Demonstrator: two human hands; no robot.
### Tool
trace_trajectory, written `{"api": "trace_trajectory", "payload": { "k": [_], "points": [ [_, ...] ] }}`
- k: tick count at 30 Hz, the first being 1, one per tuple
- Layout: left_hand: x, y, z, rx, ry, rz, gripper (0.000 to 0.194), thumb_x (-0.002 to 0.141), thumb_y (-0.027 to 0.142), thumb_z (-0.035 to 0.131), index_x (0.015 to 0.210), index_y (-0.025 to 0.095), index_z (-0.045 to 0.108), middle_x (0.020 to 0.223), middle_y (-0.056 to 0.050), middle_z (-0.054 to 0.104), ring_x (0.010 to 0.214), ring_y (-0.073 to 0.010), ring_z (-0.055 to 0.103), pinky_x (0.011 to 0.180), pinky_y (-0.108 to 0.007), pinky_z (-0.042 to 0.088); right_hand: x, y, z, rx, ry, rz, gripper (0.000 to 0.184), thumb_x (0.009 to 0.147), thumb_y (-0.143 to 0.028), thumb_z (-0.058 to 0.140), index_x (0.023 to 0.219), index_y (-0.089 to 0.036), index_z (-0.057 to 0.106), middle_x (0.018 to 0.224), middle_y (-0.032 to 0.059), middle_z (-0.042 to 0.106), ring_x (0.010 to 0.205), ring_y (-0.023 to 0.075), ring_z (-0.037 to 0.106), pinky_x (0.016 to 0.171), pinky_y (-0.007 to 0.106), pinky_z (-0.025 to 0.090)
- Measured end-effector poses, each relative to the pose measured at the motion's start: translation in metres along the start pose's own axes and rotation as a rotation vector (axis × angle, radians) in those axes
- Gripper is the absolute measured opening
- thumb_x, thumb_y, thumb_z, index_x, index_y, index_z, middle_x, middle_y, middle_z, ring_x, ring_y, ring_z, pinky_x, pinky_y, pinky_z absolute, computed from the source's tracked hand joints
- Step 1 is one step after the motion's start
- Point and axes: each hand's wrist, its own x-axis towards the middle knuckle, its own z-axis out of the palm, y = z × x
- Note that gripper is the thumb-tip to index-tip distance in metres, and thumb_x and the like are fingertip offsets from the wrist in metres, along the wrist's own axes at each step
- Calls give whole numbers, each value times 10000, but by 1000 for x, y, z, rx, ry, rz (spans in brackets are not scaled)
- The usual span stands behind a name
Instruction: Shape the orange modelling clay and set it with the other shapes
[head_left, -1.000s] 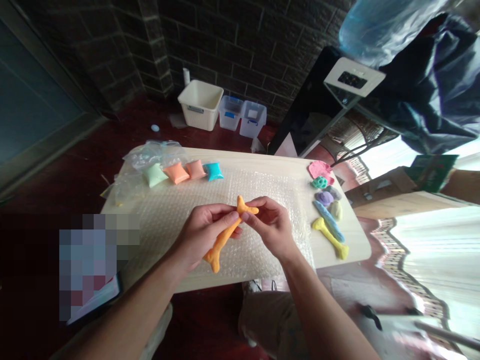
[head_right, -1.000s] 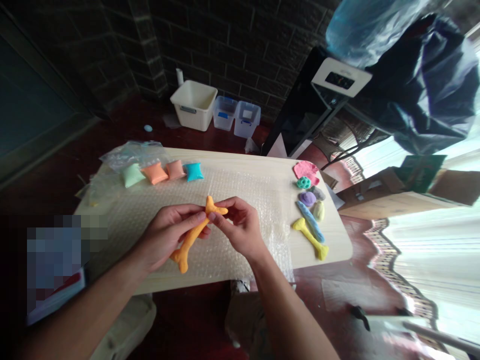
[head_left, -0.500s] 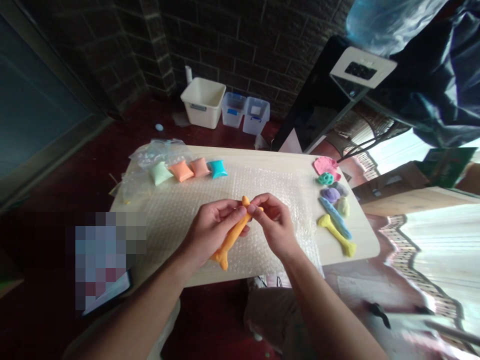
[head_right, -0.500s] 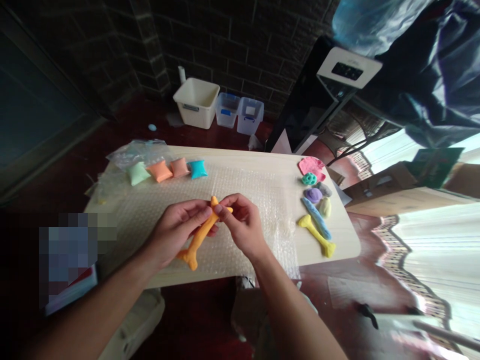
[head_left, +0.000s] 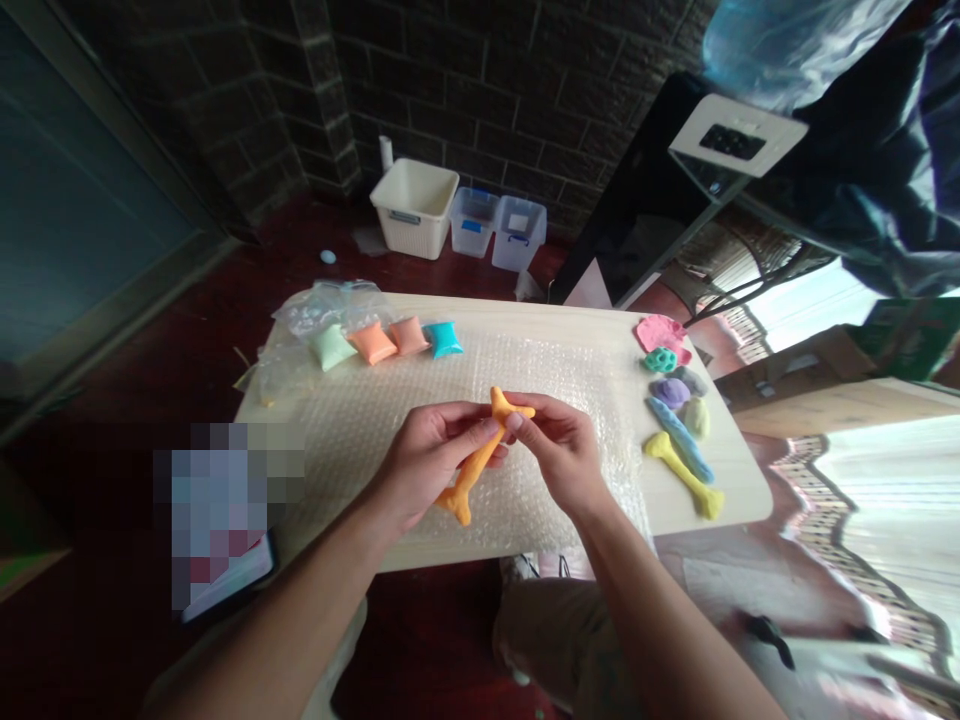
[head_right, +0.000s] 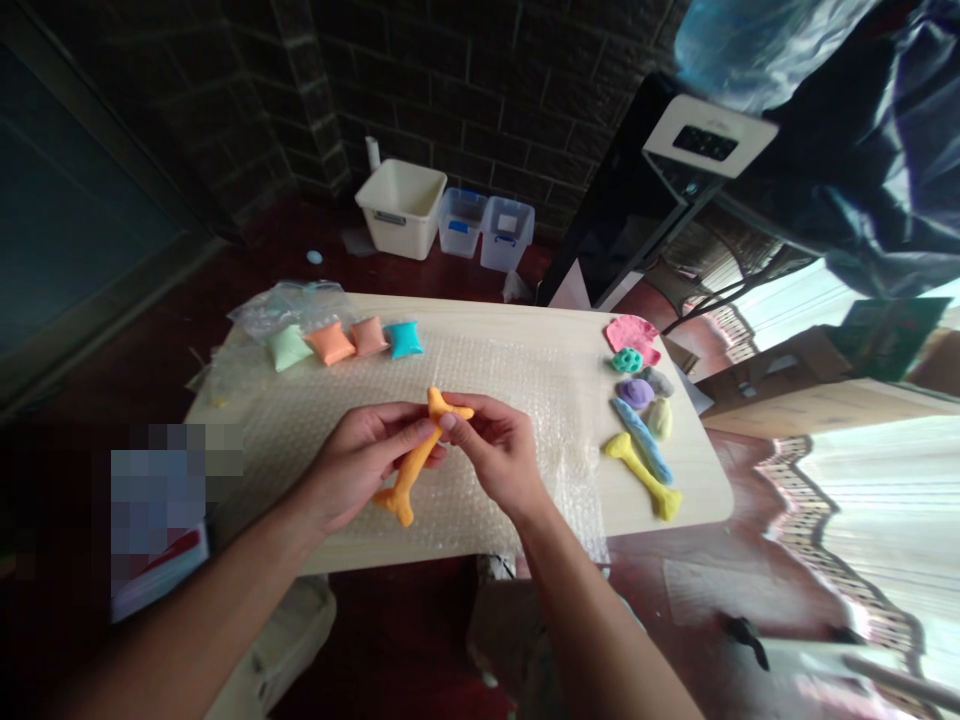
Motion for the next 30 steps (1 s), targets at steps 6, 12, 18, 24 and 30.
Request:
{"api": "trace_trajectory", "payload": {
  "k": [6,12,18,24,30],
  "points": [
    [3,-3,-1,69,151,156,412,784,398,965,1107,169,850,1040,-98,855,883,-193,784,834,-311,630,1,1,-2,-100,91,-36,419,847,-406,934,1223,-281,795,1089,52,793,874,187,747,774,345,640],
    [4,-8,-3,290,262,337,385,763,356,980,1031,163,782,1034,-108,847,928,-241,804,885,-357,635,-1,7,1,-127,100,5,476,766,-408,992,1174,-260,798,964,26,781,831,180,734,779,335,622],
    [2,-9,0,305,234,287,438,727,348,998,998,188,692,989,-73,806,905,-232,788,797,-330,641,1,7,2,-8,99,41,268,846,-429,930,1001,-222,855,812,29,783,752,179,714,744,339,606],
    [3,-6,-3,208,88,192,342,856,428,901,1015,146,793,968,-110,825,903,-243,792,884,-368,632,1,8,-1,68,19,99,279,827,-426,952,1005,-234,855,875,32,795,712,151,653,707,314,567],
    [2,-6,-2,213,103,188,324,862,456,895,953,153,827,926,-106,833,876,-255,792,875,-380,638,0,7,1,74,-28,105,278,839,-443,945,1002,-233,863,858,29,795,713,149,655,711,308,555]
  ]
}}
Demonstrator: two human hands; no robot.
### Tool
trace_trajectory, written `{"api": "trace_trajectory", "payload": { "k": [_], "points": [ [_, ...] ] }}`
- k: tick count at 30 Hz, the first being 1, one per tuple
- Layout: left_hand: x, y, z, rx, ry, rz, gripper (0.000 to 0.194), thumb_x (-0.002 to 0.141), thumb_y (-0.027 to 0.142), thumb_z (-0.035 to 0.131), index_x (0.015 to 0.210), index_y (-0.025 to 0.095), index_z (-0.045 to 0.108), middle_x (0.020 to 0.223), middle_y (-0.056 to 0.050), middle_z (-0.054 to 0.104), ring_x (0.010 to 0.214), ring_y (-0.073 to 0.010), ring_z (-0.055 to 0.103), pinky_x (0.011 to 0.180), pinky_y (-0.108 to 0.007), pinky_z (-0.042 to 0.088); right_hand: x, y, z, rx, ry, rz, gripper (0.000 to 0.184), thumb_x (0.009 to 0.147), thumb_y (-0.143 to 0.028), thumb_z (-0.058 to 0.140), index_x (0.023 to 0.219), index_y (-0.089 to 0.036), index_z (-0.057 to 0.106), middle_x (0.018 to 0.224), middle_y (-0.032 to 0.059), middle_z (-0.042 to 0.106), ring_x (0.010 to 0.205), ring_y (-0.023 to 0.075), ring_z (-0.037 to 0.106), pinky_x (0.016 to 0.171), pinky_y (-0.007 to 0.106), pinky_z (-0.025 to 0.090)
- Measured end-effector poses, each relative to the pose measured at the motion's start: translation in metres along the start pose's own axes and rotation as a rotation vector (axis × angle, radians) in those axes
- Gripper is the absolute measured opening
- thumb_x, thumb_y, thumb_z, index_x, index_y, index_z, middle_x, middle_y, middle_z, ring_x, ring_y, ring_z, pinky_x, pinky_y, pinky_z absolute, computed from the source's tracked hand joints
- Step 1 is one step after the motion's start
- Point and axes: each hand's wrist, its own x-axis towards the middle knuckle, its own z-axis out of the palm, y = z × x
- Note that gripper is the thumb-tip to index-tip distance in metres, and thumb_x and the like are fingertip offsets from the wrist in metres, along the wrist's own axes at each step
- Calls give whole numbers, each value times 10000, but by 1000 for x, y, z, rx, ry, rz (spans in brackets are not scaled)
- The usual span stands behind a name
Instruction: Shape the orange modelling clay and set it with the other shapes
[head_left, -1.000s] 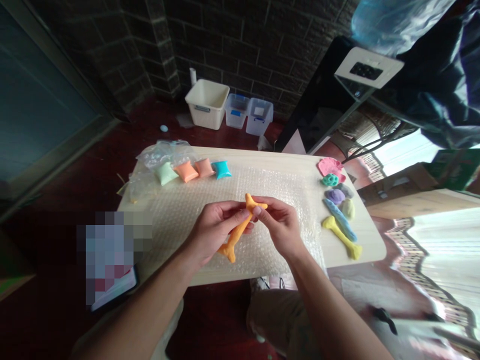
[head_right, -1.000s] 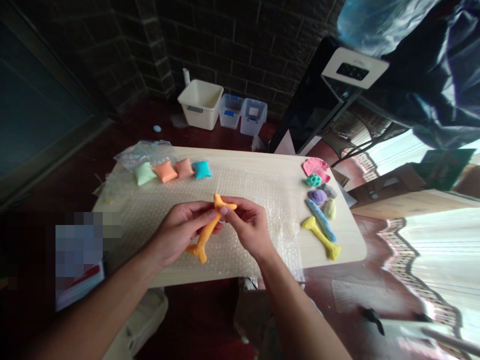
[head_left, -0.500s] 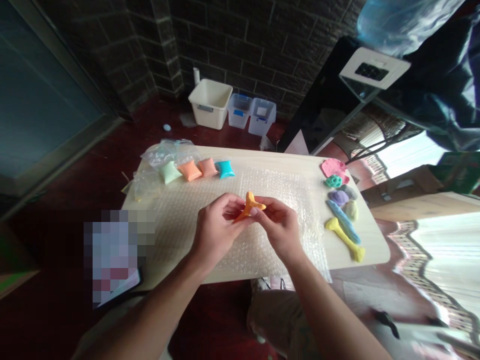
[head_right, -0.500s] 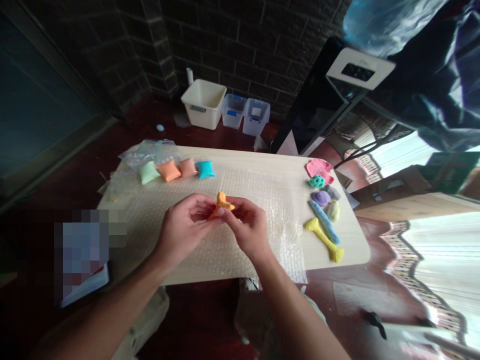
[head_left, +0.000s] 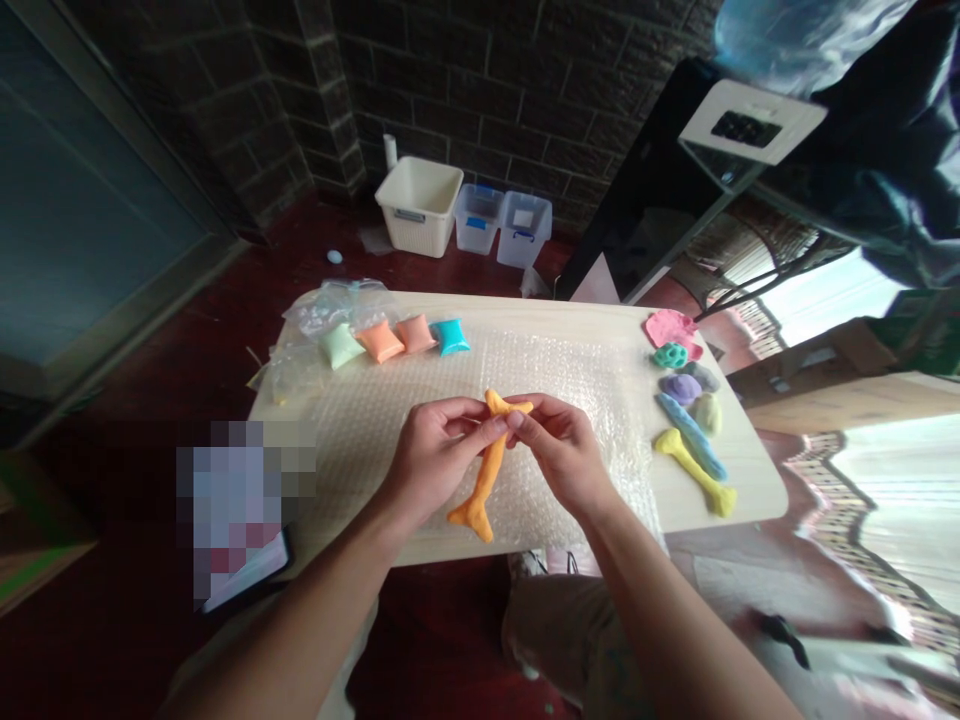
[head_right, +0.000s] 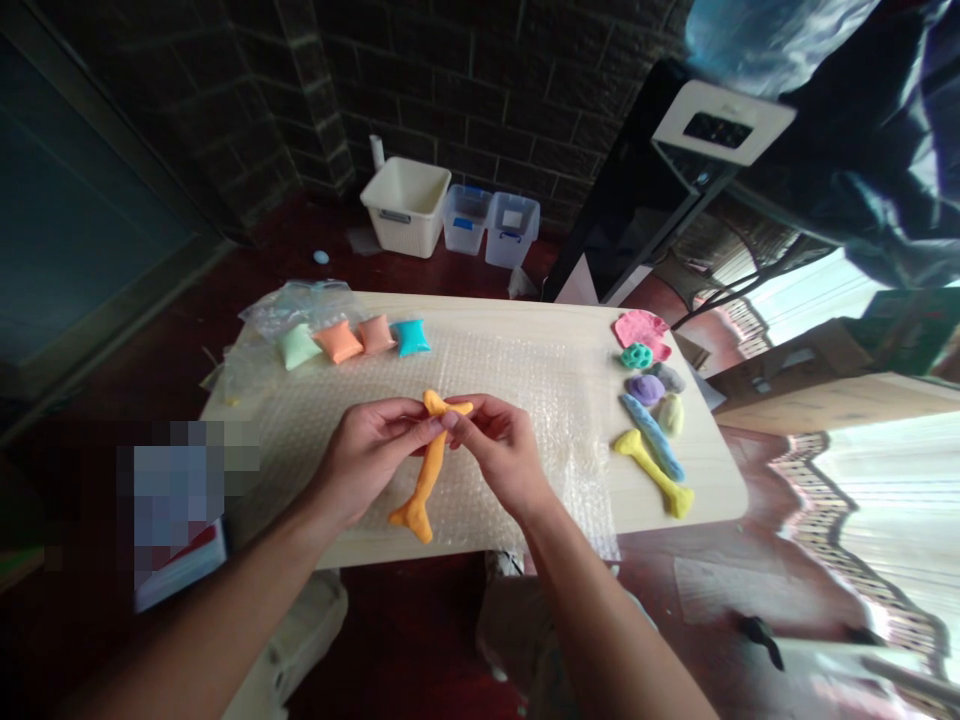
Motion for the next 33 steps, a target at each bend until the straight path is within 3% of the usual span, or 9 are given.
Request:
{"api": "trace_trajectory", "payload": {
  "k": [10,14,19,26,33],
  "points": [
    [-1,1,3,-82,-61,-81,350,848,438,907,1021,145,823,957,-106,846,882,-241,804,799,-334,647,0,-3,1,-35,63,-24,293,810,-450,961,881,-196,834,767,27,758,656,138,647,640,292,561],
    [0,0,3,-56,-46,-60,346,842,419,913,1034,145,826,954,-104,848,870,-248,808,779,-337,648,1,-2,1,-20,57,-24,319,810,-450,962,975,-205,840,804,27,771,690,143,676,661,289,582],
    [-1,1,3,-29,-74,-33,329,883,438,880,1022,144,835,959,-113,851,867,-242,812,784,-326,641,1,-5,1,-53,20,-12,297,829,-463,948,904,-197,840,734,27,757,648,135,658,628,277,571],
    [0,2,3,-71,-61,-44,330,840,409,914,1008,136,835,967,-112,852,864,-234,809,823,-330,640,0,-1,-1,37,25,2,281,833,-434,947,960,-206,844,796,29,778,681,143,683,658,290,584],
    [-1,3,2,-104,-78,-75,322,884,440,867,1006,142,846,943,-111,849,854,-228,804,767,-307,641,0,-1,-1,29,15,-8,235,862,-403,930,956,-201,856,784,35,788,668,136,684,661,283,575]
  ]
}}
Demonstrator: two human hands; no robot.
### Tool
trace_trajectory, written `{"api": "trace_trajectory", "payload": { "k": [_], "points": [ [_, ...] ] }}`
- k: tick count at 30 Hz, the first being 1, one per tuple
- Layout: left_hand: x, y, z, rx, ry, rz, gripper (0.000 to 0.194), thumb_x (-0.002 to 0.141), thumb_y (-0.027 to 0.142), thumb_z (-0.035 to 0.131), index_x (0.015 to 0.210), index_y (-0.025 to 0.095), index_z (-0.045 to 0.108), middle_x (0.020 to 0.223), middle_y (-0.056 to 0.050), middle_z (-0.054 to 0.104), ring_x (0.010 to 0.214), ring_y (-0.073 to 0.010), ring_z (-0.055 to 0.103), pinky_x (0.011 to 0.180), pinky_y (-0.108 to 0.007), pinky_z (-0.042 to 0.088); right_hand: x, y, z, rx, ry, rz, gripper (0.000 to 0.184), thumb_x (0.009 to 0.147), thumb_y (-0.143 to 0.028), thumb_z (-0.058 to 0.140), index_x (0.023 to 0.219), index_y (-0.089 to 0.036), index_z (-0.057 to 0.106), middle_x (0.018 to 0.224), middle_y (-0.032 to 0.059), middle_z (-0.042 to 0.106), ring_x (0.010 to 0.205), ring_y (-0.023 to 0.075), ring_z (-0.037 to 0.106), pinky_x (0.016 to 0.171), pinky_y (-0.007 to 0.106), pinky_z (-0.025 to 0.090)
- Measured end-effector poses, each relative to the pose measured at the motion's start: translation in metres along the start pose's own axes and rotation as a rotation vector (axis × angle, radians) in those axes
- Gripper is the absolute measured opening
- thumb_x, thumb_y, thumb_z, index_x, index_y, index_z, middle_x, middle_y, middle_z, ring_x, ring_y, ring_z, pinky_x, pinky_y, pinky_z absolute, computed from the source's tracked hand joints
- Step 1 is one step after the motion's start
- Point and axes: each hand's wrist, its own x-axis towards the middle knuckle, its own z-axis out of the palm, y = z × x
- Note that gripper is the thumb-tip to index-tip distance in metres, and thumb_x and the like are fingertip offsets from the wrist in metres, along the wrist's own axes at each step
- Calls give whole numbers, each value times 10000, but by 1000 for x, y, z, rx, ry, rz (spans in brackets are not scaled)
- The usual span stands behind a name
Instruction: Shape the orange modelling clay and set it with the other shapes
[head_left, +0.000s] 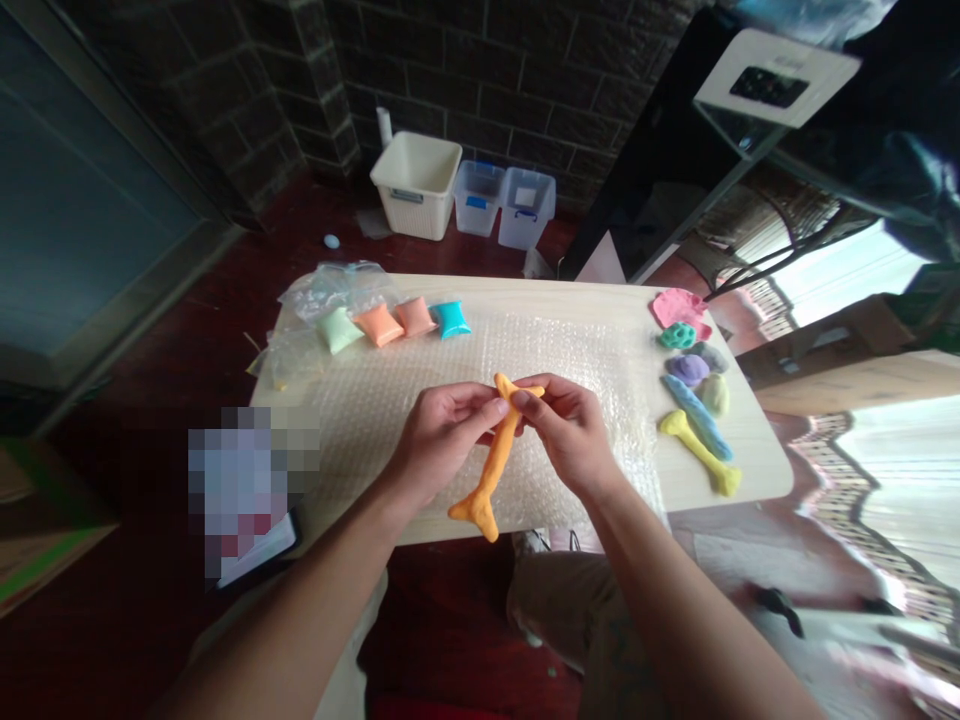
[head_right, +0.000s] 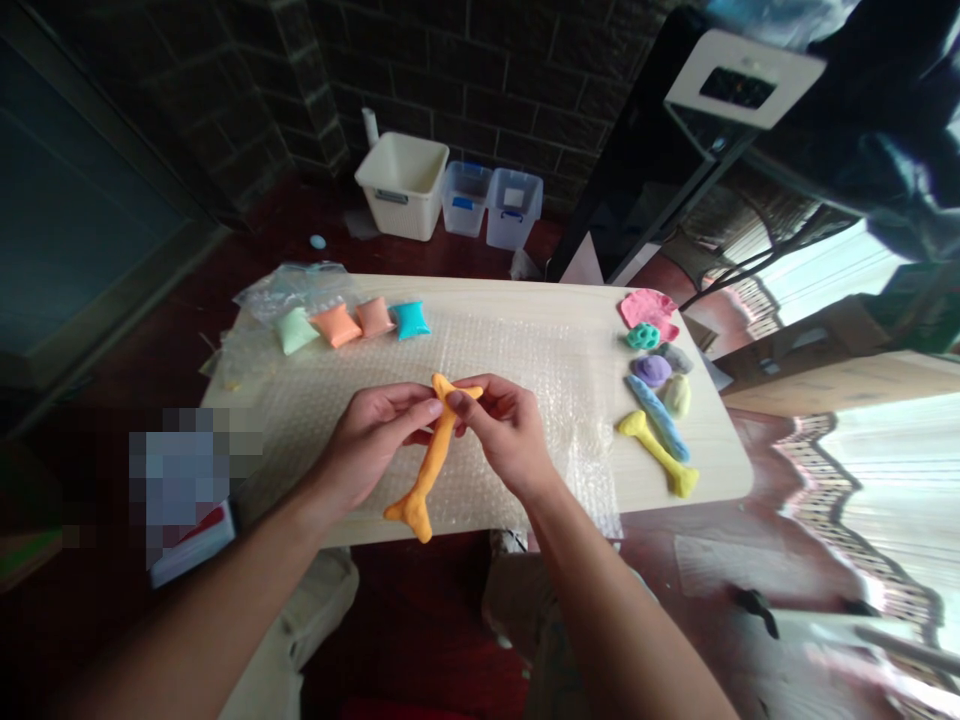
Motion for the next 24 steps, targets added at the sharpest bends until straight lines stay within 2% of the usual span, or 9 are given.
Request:
{"api": "trace_trajectory", "payload": {
  "k": [3,5,9,14,20,24],
  "points": [
    [0,0,0,-18,47,14,337,865,449,887,1014,149,852,947,-106,851,840,-228,806,762,-315,655,0,1,2,62,-30,19,270,853,-400,938,1050,-238,849,897,36,808,765,159,715,736,309,604],
    [0,1,0,-29,68,39,331,864,444,894,1024,157,858,955,-102,853,831,-224,807,759,-315,661,0,1,3,62,-43,17,322,813,-368,971,1081,-244,846,901,27,802,766,154,702,742,304,604],
    [0,1,-1,-43,50,51,321,876,442,892,1040,167,868,991,-109,859,850,-227,814,783,-328,671,1,0,2,46,-50,-2,294,797,-307,988,1049,-234,855,845,10,782,731,129,684,720,268,593],
    [0,2,0,-41,39,53,353,859,429,915,1100,177,867,1068,-115,861,911,-243,822,841,-357,679,1,0,0,99,-42,18,340,806,-342,983,1109,-269,848,925,15,811,822,151,735,782,292,617],
    [0,3,0,-45,14,45,372,869,453,902,1105,169,864,1080,-123,861,933,-254,824,860,-365,676,0,-1,0,69,-44,1,297,822,-356,971,1069,-248,846,901,21,814,784,153,727,759,303,620],
    [-1,1,0,15,17,85,329,896,441,879,1072,163,857,989,-104,861,888,-239,821,838,-347,673,0,-2,0,51,-43,-4,236,863,-403,936,999,-231,849,870,26,808,746,143,707,728,296,600]
  ]
}}
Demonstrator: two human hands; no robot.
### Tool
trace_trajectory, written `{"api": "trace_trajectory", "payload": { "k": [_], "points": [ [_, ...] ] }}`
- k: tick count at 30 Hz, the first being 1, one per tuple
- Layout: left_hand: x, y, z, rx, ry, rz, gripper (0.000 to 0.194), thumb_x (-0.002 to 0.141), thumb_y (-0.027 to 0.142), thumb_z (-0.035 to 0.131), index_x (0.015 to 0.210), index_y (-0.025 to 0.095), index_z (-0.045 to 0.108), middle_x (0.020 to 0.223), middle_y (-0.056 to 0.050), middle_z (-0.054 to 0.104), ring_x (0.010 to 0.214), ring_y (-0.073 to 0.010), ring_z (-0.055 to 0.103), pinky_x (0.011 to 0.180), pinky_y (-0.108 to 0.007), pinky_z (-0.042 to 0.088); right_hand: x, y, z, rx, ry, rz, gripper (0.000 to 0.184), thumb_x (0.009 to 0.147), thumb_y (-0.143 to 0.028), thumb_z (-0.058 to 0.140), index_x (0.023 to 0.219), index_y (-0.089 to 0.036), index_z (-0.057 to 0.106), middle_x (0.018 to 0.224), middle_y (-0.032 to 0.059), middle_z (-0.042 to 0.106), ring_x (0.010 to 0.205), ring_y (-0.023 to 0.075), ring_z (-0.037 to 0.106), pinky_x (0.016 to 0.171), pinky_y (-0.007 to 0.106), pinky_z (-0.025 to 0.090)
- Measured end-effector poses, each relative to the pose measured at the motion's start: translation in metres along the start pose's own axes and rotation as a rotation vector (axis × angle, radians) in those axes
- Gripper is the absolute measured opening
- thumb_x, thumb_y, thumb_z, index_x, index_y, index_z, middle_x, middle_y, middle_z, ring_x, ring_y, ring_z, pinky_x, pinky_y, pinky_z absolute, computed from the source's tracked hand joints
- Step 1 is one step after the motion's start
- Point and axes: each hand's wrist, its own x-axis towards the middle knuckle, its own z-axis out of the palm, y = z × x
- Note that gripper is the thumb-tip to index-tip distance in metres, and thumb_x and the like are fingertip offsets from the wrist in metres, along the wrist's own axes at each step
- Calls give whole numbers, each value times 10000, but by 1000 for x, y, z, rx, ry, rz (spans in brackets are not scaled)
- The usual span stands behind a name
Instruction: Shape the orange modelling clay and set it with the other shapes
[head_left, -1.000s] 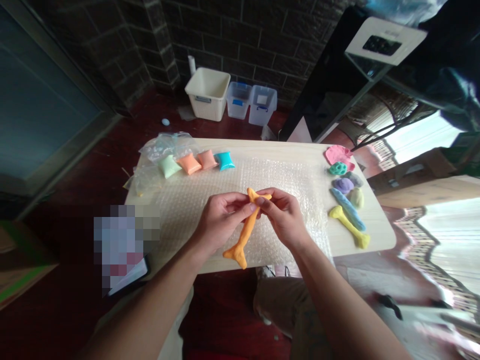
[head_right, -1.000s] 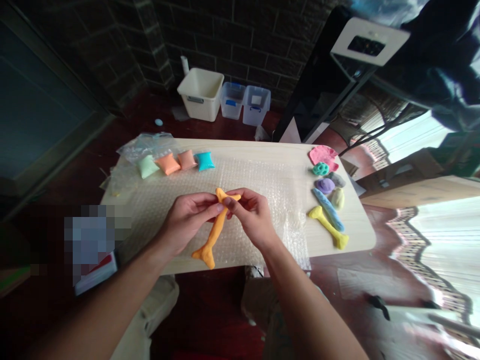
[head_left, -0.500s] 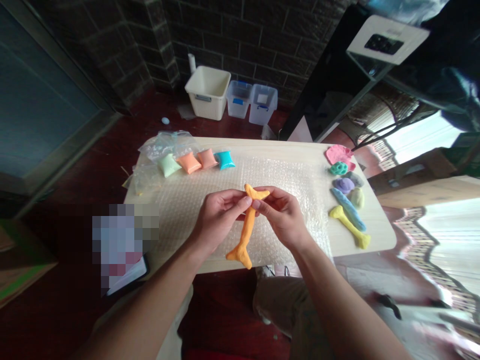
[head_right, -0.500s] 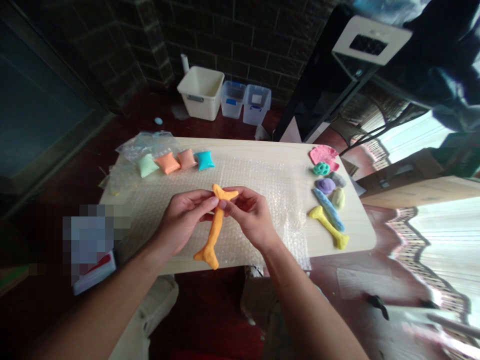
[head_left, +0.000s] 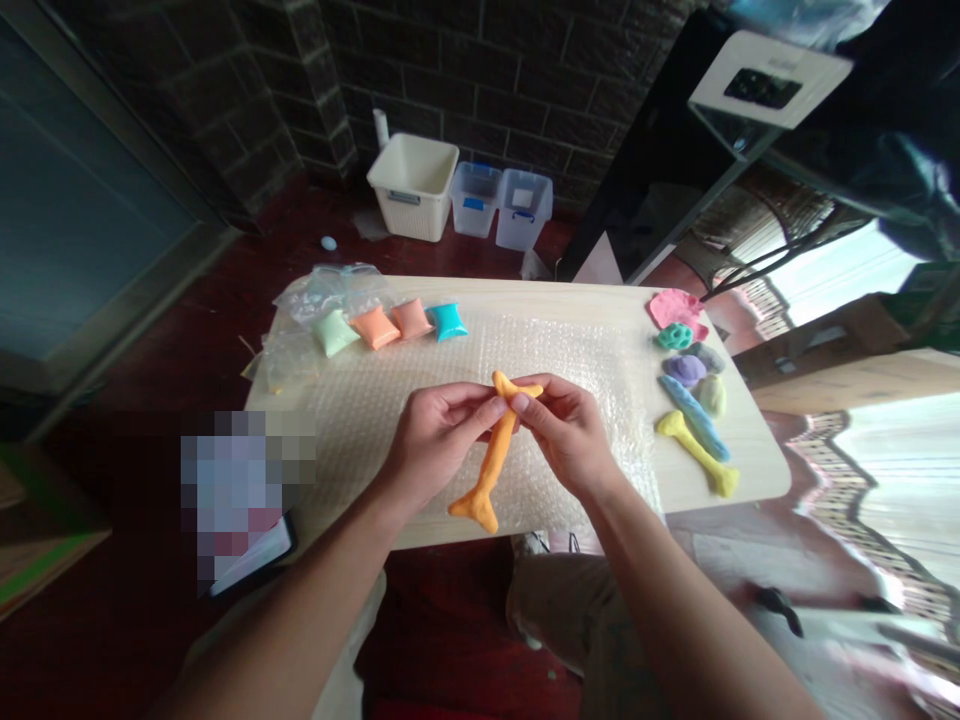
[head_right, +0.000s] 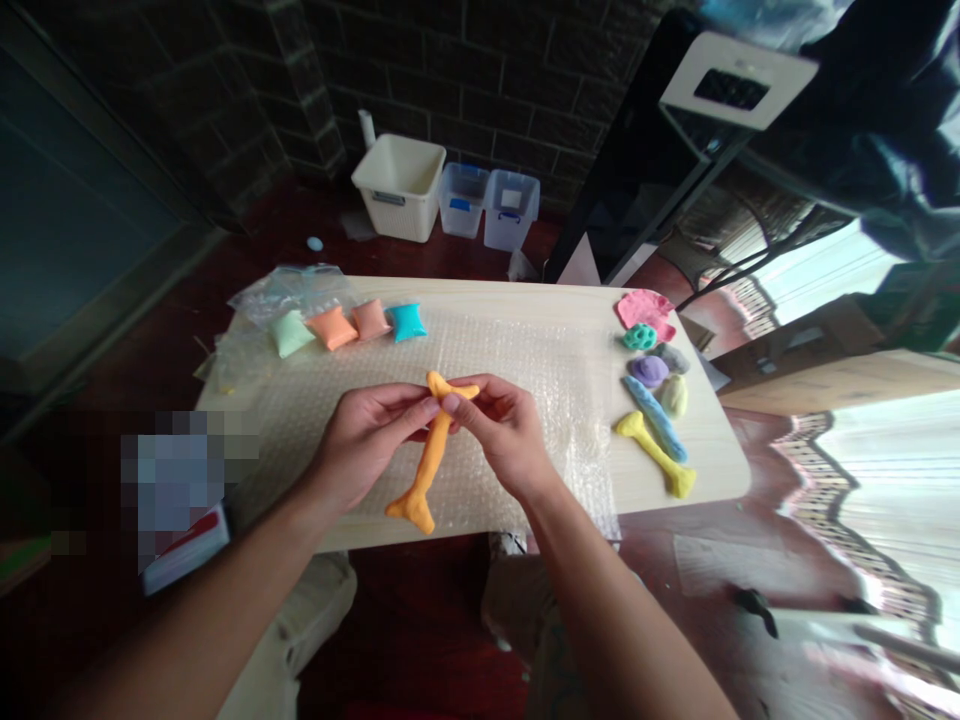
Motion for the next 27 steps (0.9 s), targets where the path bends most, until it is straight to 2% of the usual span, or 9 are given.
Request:
{"api": "trace_trajectory", "payload": {
  "k": [4,11,15,18,24,27],
  "points": [
    [0,-2,0,47,-19,0,324,910,460,857,1032,162,826,993,-106,851,896,-247,819,801,-338,667,0,0,0,-47,30,-12,242,817,-392,971,944,-226,849,799,18,785,695,142,676,675,290,577],
    [0,0,0,39,-1,-17,372,900,494,858,1036,156,779,1023,-113,840,886,-245,818,777,-328,661,-3,-1,2,-74,5,-19,265,904,-465,887,1068,-260,850,905,31,798,776,168,713,730,322,612],
    [-1,-1,-2,67,-26,17,340,908,472,849,1022,163,764,1008,-112,841,879,-250,825,769,-323,666,-3,-6,2,-126,28,-28,241,851,-429,939,957,-227,861,827,30,791,678,138,678,661,288,597],
    [-2,-2,-4,81,-43,24,326,903,447,857,1033,167,753,1024,-114,840,903,-258,832,760,-313,668,-3,-10,1,-170,7,-23,251,832,-428,953,913,-209,858,804,39,790,676,142,673,650,290,596],
    [-1,-2,-3,60,-31,11,345,905,447,862,1060,164,742,1028,-114,838,892,-262,833,706,-310,680,-4,-14,0,-212,-2,-60,284,920,-475,869,1060,-229,850,850,34,785,718,156,695,680,309,605],
    [-1,-2,-4,67,-31,32,320,904,439,865,1021,172,735,983,-98,833,857,-247,824,688,-300,678,-4,-13,1,-239,15,-62,280,895,-469,893,1022,-224,847,831,33,780,683,150,678,650,300,598]
  ]
}}
